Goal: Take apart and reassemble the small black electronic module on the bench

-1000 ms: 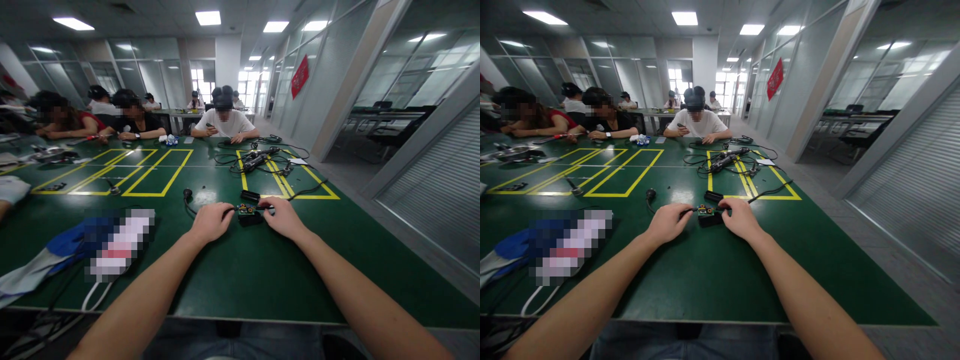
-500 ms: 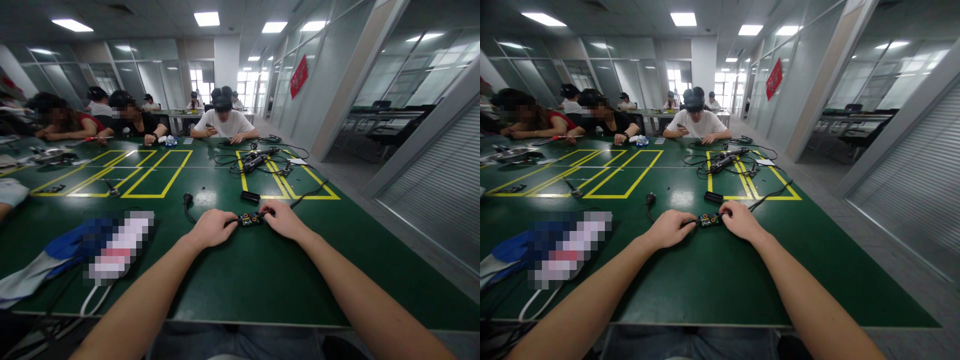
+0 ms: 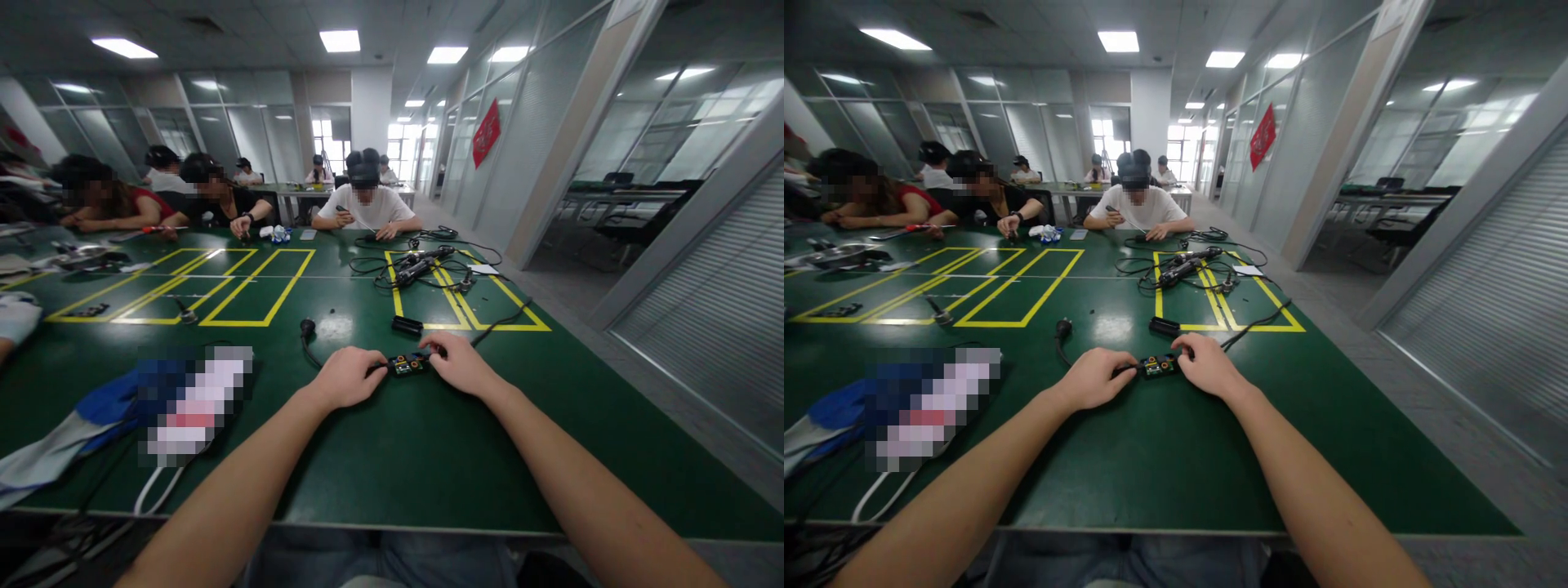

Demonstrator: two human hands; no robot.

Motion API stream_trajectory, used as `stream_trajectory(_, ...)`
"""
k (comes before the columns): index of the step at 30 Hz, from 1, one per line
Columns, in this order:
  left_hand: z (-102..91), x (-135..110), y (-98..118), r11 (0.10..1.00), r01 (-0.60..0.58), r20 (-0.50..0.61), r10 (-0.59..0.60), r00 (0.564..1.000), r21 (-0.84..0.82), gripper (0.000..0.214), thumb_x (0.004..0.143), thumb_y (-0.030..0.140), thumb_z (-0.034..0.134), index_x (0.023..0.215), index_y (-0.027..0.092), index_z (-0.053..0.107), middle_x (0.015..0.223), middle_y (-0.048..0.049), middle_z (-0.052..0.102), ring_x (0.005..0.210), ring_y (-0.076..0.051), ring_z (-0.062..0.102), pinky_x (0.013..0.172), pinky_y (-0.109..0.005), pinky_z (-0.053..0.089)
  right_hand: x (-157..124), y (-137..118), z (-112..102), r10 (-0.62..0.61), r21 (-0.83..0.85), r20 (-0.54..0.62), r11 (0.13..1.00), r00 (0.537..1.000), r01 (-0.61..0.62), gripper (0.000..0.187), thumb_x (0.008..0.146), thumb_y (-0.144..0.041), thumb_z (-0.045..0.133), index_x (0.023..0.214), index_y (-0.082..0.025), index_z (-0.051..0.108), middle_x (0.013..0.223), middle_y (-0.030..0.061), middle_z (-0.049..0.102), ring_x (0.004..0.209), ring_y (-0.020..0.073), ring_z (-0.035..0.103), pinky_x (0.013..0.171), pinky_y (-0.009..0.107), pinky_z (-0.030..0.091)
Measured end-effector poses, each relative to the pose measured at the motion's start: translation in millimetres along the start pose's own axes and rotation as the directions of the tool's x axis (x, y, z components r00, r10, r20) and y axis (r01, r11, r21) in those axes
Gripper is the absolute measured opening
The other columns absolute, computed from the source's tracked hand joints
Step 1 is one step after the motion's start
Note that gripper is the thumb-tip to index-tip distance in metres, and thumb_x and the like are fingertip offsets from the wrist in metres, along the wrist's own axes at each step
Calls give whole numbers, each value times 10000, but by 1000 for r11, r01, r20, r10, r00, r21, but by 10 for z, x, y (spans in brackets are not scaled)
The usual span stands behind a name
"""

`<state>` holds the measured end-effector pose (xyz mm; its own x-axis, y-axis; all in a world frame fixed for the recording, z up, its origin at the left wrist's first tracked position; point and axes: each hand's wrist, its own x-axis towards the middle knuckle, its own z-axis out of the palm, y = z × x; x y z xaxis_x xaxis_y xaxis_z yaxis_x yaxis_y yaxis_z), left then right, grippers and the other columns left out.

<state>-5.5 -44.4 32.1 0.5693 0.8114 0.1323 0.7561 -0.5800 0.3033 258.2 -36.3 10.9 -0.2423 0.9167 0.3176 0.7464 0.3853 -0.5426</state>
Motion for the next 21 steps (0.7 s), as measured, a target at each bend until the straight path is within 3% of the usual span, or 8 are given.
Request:
stream_trajectory(5, -4, -4, 0, 1000, 4, 5, -4, 1000, 7, 286, 1010, 358, 584, 1153, 279, 819, 928, -45, 836, 858, -253, 776, 796, -340, 575, -1, 48, 40, -11, 1, 24, 1000, 1000, 11, 303, 830, -111, 574, 972, -217, 820, 916, 52, 778, 818, 211, 683, 791, 332, 537)
stream_trajectory(9, -22, -4, -13, 999, -15, 9, 15, 1000, 35, 289, 1010, 347, 579, 1146, 291, 828, 1020, -57, 836, 947, -264, 773, 830, -352, 582, 4, 67, 27, -39, 18, 41, 999, 998, 38, 297, 838, -139, 584, 952, -226, 844, 959, 60, 797, 876, 221, 708, 862, 358, 562)
stream_trajectory(21, -18, 32, -90, 996, 13, -64, -8, 998, 86, 340, 1045, 306, 516, 1129, 249, 841, 1023, -96, 768, 973, -261, 738, 895, -366, 580, 3, -2, 29, -28, 39, 72, 999, 997, 26, 342, 801, -98, 608, 1029, -203, 841, 982, 67, 818, 861, 222, 722, 819, 348, 576)
